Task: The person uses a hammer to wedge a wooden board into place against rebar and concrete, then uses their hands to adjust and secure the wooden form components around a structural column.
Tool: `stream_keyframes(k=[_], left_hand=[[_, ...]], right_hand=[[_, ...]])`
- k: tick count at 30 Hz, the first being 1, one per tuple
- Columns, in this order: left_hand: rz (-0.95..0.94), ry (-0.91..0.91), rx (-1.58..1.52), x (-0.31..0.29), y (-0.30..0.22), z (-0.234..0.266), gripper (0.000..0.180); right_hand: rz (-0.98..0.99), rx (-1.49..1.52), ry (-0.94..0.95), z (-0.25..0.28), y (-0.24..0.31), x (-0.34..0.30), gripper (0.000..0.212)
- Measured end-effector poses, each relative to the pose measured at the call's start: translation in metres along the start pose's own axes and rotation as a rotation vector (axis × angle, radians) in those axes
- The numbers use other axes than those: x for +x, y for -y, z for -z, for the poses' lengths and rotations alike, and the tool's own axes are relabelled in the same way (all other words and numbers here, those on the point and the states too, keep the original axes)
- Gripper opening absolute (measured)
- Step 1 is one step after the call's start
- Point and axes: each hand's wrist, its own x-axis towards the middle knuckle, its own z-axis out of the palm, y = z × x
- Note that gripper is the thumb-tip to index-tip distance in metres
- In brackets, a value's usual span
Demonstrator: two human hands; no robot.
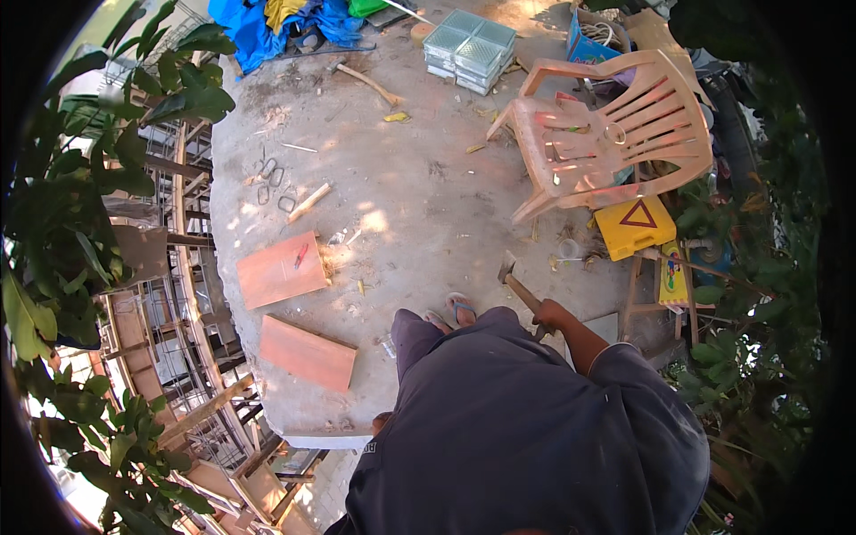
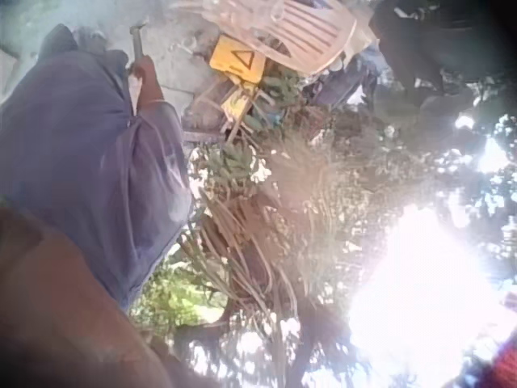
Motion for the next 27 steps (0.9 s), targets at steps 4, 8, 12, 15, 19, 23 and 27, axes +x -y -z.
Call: stream_keyframes(k=[4,8,12,15,19,23,27], left_hand=[[0.052,0.053,0.005,0.051,-0.016,0.037,0.030],[0.162,0.153,-0.015,0.130,-0.064,0.079,0.027],[0.228,0.228,-0.057,0.228,-0.162,0.152,0.026],[0.267,0.250,-0.151,0.319,-0.247,0.221,0.024],[0.299,0.130,-0.269,0.442,-0.289,0.300,0.028],[0.162,0.021,-0.177,0.554,-0.359,0.379,0.030],[0.090,0.022,-0.165,0.627,-0.390,0.433,0.030]], right_hand=[[-0.067,0.190,-0.015,0.016,0.014,0.032,0.041],[-0.174,0.266,0.090,0.038,0.026,0.034,0.037],[-0.225,0.408,0.049,0.049,0.057,0.024,0.043],[-0.307,0.508,0.082,0.049,0.072,0.016,0.040],[-0.362,0.598,0.117,0.076,0.127,0.018,0.036],[-0.359,0.634,0.141,0.109,0.184,0.047,0.032],[-0.308,0.593,0.165,0.163,0.255,0.102,0.030]])
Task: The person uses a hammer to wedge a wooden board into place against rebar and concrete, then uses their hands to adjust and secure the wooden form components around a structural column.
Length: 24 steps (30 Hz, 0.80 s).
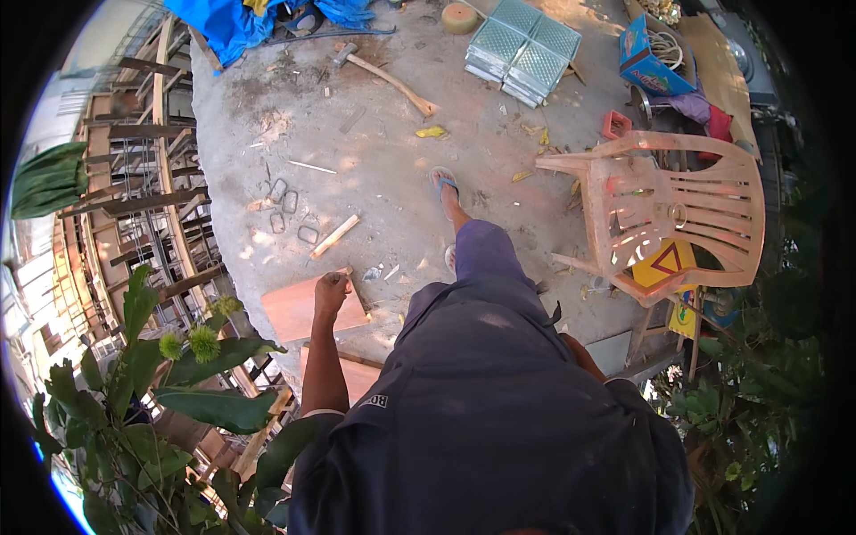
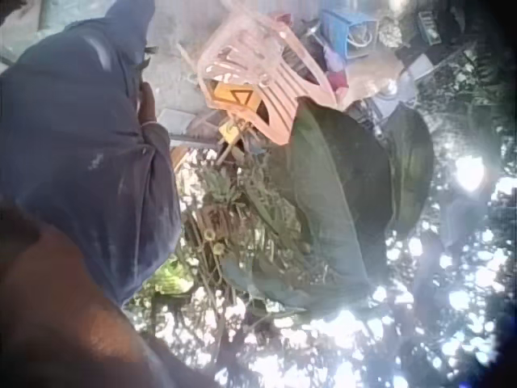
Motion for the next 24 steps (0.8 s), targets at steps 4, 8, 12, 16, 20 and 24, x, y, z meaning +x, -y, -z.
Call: stream_keyframes(k=[4,8,12,16,20,24], left_hand=[[0.088,-0.031,0.124,0.045,-0.016,0.031,0.030],[0.313,-0.041,-0.072,0.041,-0.007,0.063,0.026],[0.473,-0.046,-0.172,0.039,-0.011,0.080,0.022],[0.568,-0.074,-0.307,0.047,-0.022,0.094,0.024],[0.612,-0.069,-0.499,0.068,-0.028,0.101,0.020],[0.592,-0.052,-0.542,0.112,-0.047,0.139,0.015]], right_hand=[[0.042,-0.074,-0.002,0.014,0.120,0.024,0.028],[0.102,-0.151,-0.013,0.031,0.258,0.031,0.027],[0.331,-0.233,-0.076,0.067,0.349,0.063,0.024],[0.141,-0.262,0.001,0.076,0.496,0.052,0.024],[0.109,-0.287,-0.073,0.071,0.602,0.063,0.028],[0.113,-0.245,-0.098,0.041,0.692,0.069,0.014]])
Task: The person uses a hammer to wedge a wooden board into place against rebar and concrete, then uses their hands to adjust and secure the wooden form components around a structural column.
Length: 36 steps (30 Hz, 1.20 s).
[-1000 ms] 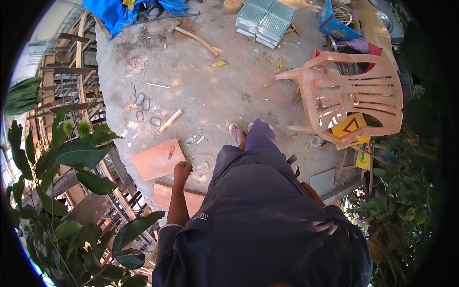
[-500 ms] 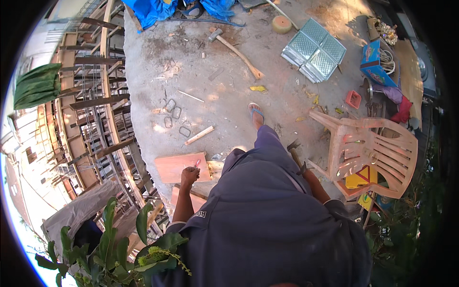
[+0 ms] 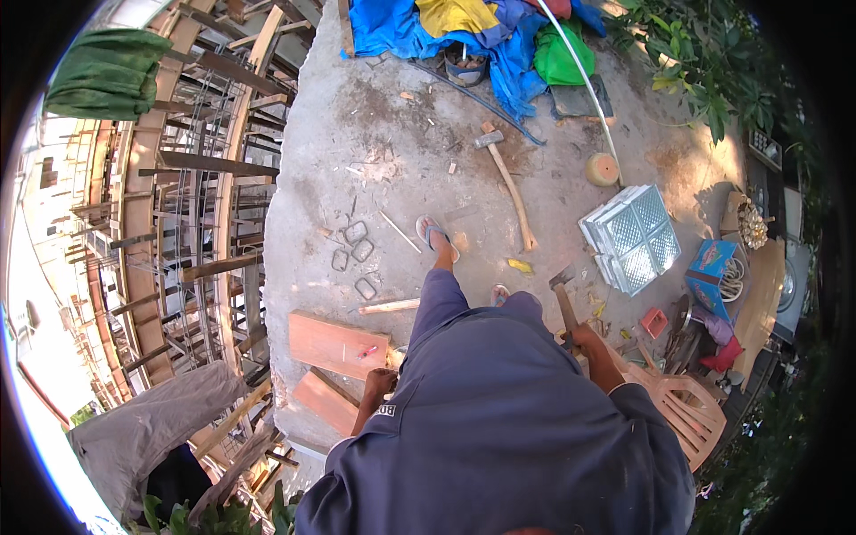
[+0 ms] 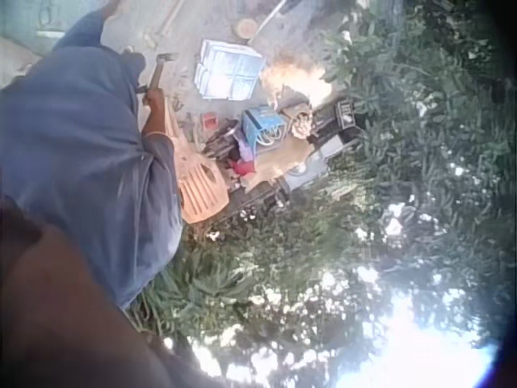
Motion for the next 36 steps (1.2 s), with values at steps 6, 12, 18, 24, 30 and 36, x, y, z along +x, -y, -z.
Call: stream_keyframes(k=[6,12,18,24,30,36], left_hand=[[-0.094,-0.004,0.086,0.067,-0.155,0.071,0.019],[-0.127,-0.128,-0.157,0.161,-0.311,0.206,0.019],[-0.265,-0.204,-0.152,0.206,-0.465,0.284,0.020],[-0.066,-0.122,-0.257,0.211,-0.505,0.308,0.013],[-0.012,-0.139,0.079,0.181,-0.534,0.312,0.017],[-0.035,-0.128,0.168,0.252,-0.548,0.355,0.021]], right_hand=[[-0.030,0.154,0.034,-0.028,0.097,0.023,0.020],[0.243,-0.148,0.174,-0.069,0.247,0.011,0.034],[0.019,-0.128,0.136,-0.097,0.397,0.069,0.037],[0.092,-0.254,0.071,-0.126,0.567,0.138,0.028],[0.062,-0.205,0.128,-0.116,0.783,0.078,0.024],[0.088,-0.228,0.089,-0.128,0.923,0.081,0.023]])
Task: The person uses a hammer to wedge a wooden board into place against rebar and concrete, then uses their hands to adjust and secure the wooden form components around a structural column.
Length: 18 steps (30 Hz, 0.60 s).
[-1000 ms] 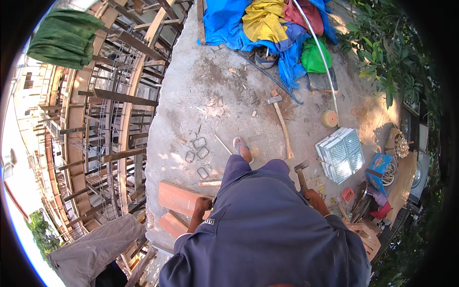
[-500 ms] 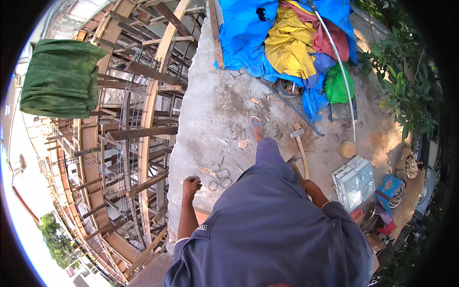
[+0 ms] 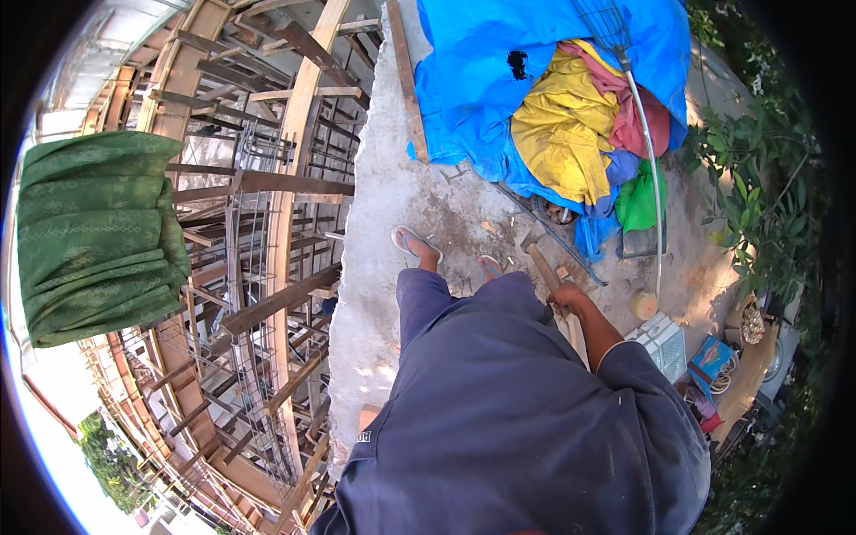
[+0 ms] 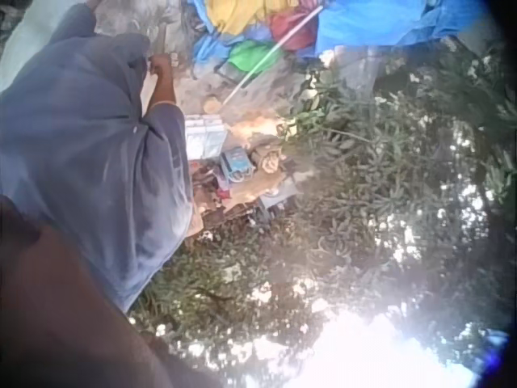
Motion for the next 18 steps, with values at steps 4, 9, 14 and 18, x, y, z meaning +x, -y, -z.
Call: stream_keyframes(k=[4,9,14,18], left_hand=[[-0.018,-0.002,0.024,0.073,-0.046,0.054,0.024],[-0.220,0.003,0.094,0.189,-0.185,0.180,0.028],[-0.416,-0.123,0.039,0.302,-0.370,0.364,0.029],[-0.624,-0.144,0.001,0.321,-0.544,0.412,0.022]], right_hand=[[-0.020,0.045,-0.068,-0.014,0.073,-0.003,0.019],[-0.114,0.195,-0.089,-0.043,0.106,-0.007,0.023],[-0.053,0.140,-0.037,-0.092,0.207,-0.039,0.024],[0.309,-0.046,0.047,-0.084,0.201,0.003,0.022]])
